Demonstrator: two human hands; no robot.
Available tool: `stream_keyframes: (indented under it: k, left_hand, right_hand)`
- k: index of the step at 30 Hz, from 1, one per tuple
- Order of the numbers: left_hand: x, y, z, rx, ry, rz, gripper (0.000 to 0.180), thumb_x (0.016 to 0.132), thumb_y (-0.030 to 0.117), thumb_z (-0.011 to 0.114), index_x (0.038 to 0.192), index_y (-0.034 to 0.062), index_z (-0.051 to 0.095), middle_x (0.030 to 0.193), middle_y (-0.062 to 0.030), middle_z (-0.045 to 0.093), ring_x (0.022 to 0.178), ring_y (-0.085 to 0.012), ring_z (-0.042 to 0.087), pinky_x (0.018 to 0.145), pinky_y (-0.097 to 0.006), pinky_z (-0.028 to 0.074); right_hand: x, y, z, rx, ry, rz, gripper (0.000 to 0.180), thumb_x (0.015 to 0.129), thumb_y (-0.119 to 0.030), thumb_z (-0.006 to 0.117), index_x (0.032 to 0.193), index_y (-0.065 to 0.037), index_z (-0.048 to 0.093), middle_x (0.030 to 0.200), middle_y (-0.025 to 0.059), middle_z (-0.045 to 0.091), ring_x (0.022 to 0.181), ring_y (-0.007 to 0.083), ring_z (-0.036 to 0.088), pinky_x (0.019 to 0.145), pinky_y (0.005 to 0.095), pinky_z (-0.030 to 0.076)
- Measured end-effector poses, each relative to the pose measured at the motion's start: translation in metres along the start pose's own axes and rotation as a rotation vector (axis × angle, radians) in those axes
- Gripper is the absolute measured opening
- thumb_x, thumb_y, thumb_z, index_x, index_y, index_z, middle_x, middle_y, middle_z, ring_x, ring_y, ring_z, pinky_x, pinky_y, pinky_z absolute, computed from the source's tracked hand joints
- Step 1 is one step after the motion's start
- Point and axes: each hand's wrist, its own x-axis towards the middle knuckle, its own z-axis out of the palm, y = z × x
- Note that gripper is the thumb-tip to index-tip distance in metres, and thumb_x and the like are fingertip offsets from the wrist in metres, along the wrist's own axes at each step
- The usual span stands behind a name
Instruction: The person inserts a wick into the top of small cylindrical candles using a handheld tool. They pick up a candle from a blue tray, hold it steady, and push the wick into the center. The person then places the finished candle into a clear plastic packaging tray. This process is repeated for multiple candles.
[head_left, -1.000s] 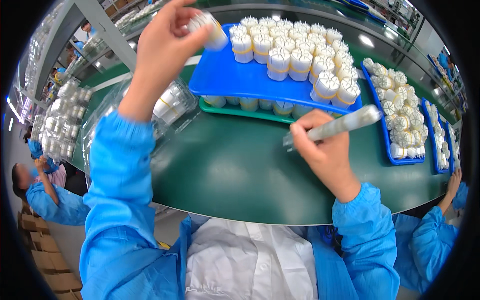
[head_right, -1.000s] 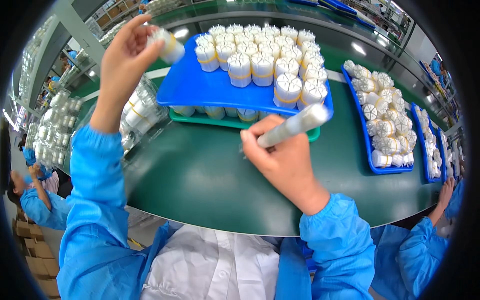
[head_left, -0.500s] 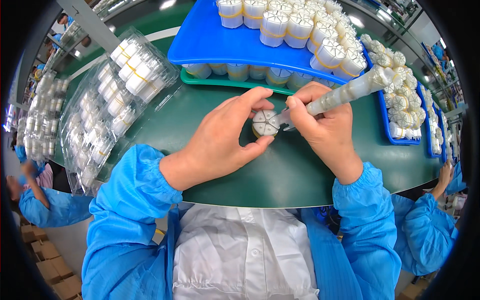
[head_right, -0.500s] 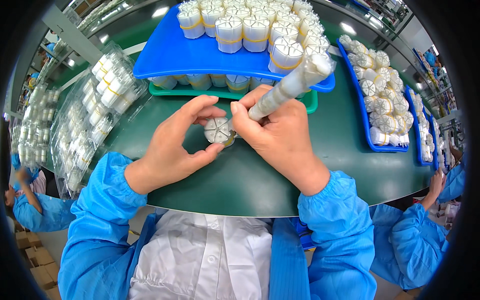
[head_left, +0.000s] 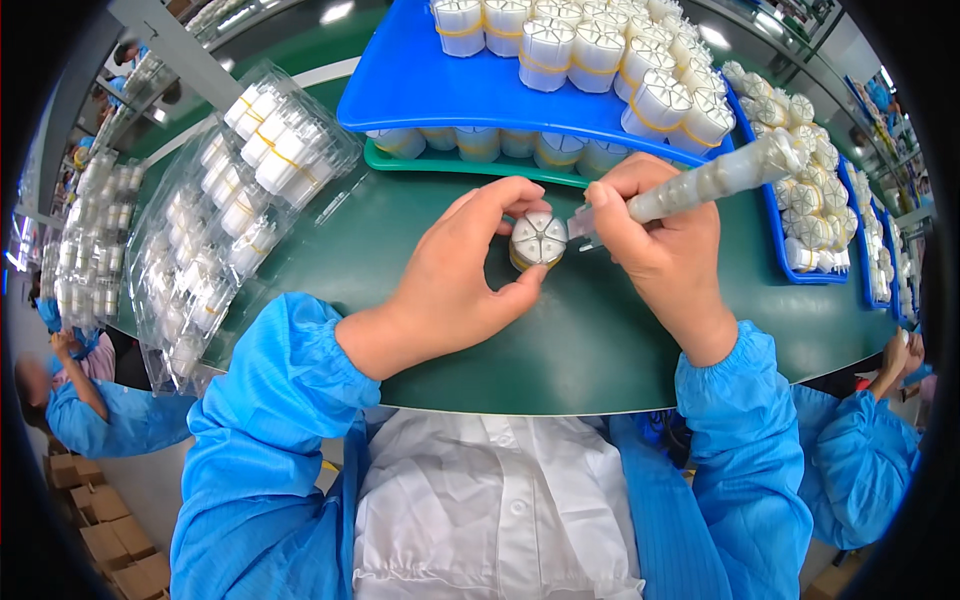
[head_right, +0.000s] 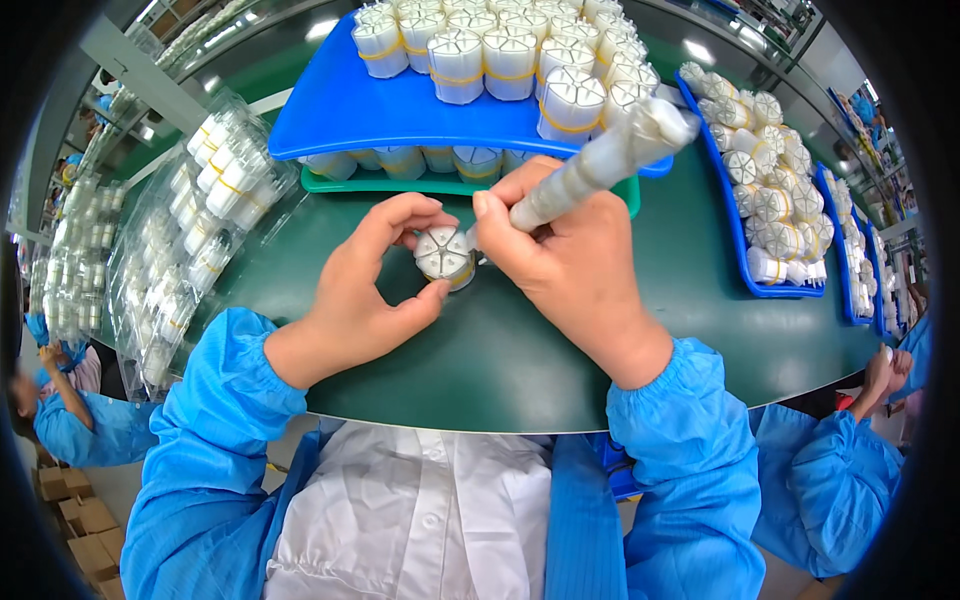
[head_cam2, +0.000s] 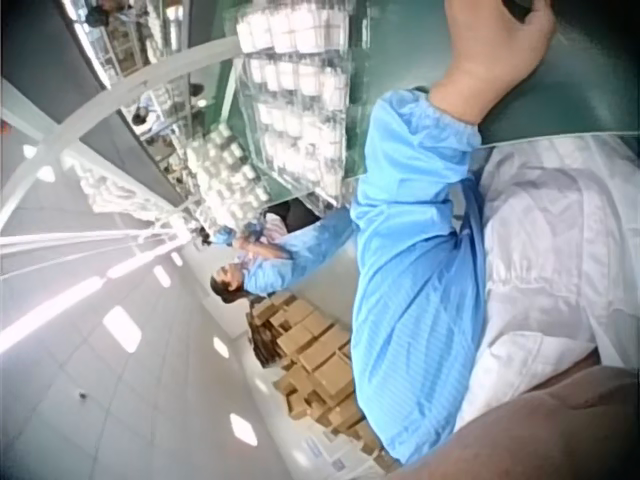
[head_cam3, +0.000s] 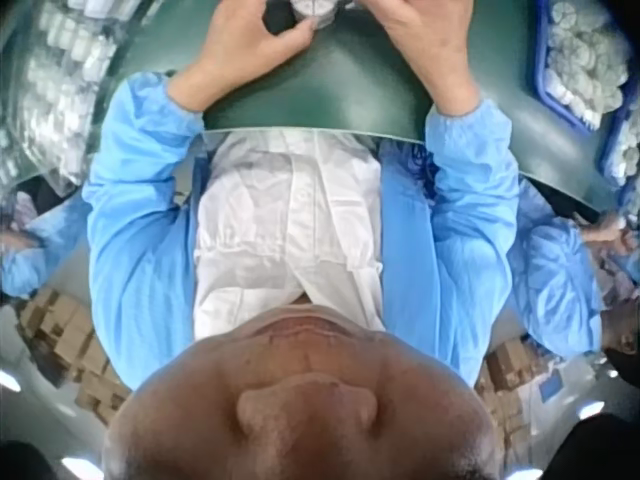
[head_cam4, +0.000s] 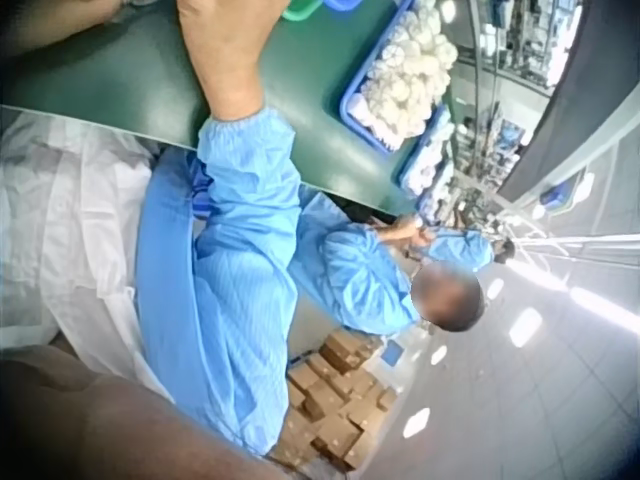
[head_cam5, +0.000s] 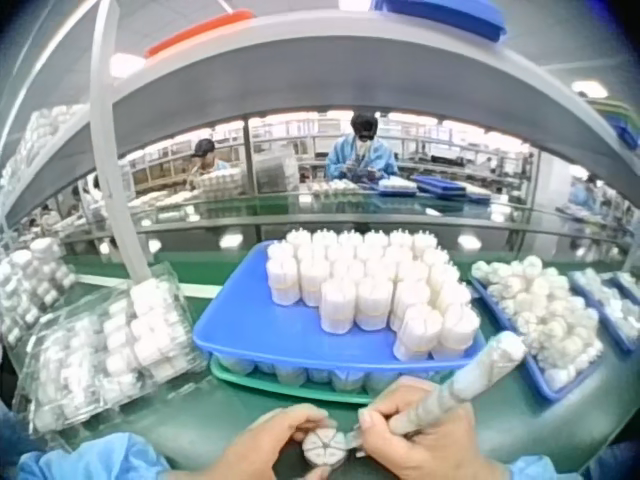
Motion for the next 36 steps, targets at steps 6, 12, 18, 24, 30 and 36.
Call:
stream_keyframes:
  k: [6, 12, 18, 24, 30, 36]
  left_hand:
    - [0.003, 0.000, 0.000, 0.024, -0.034, 0.039, 0.069, 0.075, 0.003, 0.079, 0.136, 0.0020, 0.047, 0.124, -0.0137, 0.062, 0.109, -0.0229, 0.064, 0.091, -0.033, 0.050]
    - [0.007, 0.002, 0.002, 0.176, -0.051, -0.060, 0.072, 0.075, 0.006, 0.082, 0.137, 0.0019, 0.047, 0.121, -0.0134, 0.062, 0.106, -0.0214, 0.063, 0.088, -0.033, 0.050]
    - [0.002, 0.001, 0.004, -0.053, -0.025, -0.032, 0.067, 0.077, 0.002, 0.076, 0.137, 0.0017, 0.046, 0.124, -0.0142, 0.060, 0.117, -0.0249, 0.062, 0.095, -0.034, 0.050]
    - [0.004, 0.001, 0.003, -0.004, -0.068, -0.047, 0.069, 0.077, 0.000, 0.074, 0.140, 0.0020, 0.044, 0.126, -0.0135, 0.060, 0.121, -0.0225, 0.060, 0.096, -0.033, 0.049]
    - [0.002, 0.002, 0.002, 0.080, -0.040, -0.087, 0.070, 0.076, 0.001, 0.075, 0.140, 0.0028, 0.045, 0.126, -0.0136, 0.060, 0.115, -0.0215, 0.062, 0.092, -0.032, 0.049]
    - [0.002, -0.002, 0.005, -0.046, -0.029, 0.006, 0.071, 0.076, 0.001, 0.075, 0.140, 0.0023, 0.044, 0.126, -0.0140, 0.060, 0.113, -0.0221, 0.063, 0.093, -0.033, 0.049]
  right_hand:
    - [-0.002, 0.002, 0.004, 0.068, -0.086, 0.177, 0.018, 0.090, -0.015, 0.072, 0.082, -0.001, 0.064, 0.068, 0.0010, 0.060, 0.061, 0.0075, 0.054, 0.054, 0.0259, 0.041]
    - [-0.004, 0.012, 0.006, -0.039, -0.047, 0.003, 0.017, 0.090, -0.014, 0.072, 0.083, -0.001, 0.064, 0.067, 0.0007, 0.061, 0.061, 0.0067, 0.054, 0.054, 0.0262, 0.043]
    - [0.000, 0.005, 0.002, 0.025, 0.003, -0.007, 0.016, 0.090, -0.014, 0.072, 0.082, -0.002, 0.065, 0.068, 0.0012, 0.062, 0.061, 0.0079, 0.055, 0.055, 0.0267, 0.044]
    - [-0.002, 0.012, 0.006, -0.074, -0.066, -0.066, 0.016, 0.090, -0.014, 0.072, 0.082, -0.001, 0.065, 0.069, 0.0016, 0.062, 0.061, 0.0084, 0.056, 0.055, 0.0272, 0.044]
    - [0.000, 0.002, 0.001, 0.031, 0.001, 0.030, 0.015, 0.090, -0.013, 0.071, 0.083, -0.001, 0.064, 0.069, 0.0011, 0.062, 0.062, 0.0087, 0.057, 0.056, 0.0269, 0.044]
    - [0.000, 0.007, 0.003, 0.010, -0.057, 0.054, 0.014, 0.090, -0.012, 0.071, 0.083, -0.001, 0.064, 0.068, 0.0006, 0.061, 0.062, 0.0076, 0.054, 0.055, 0.0261, 0.043]
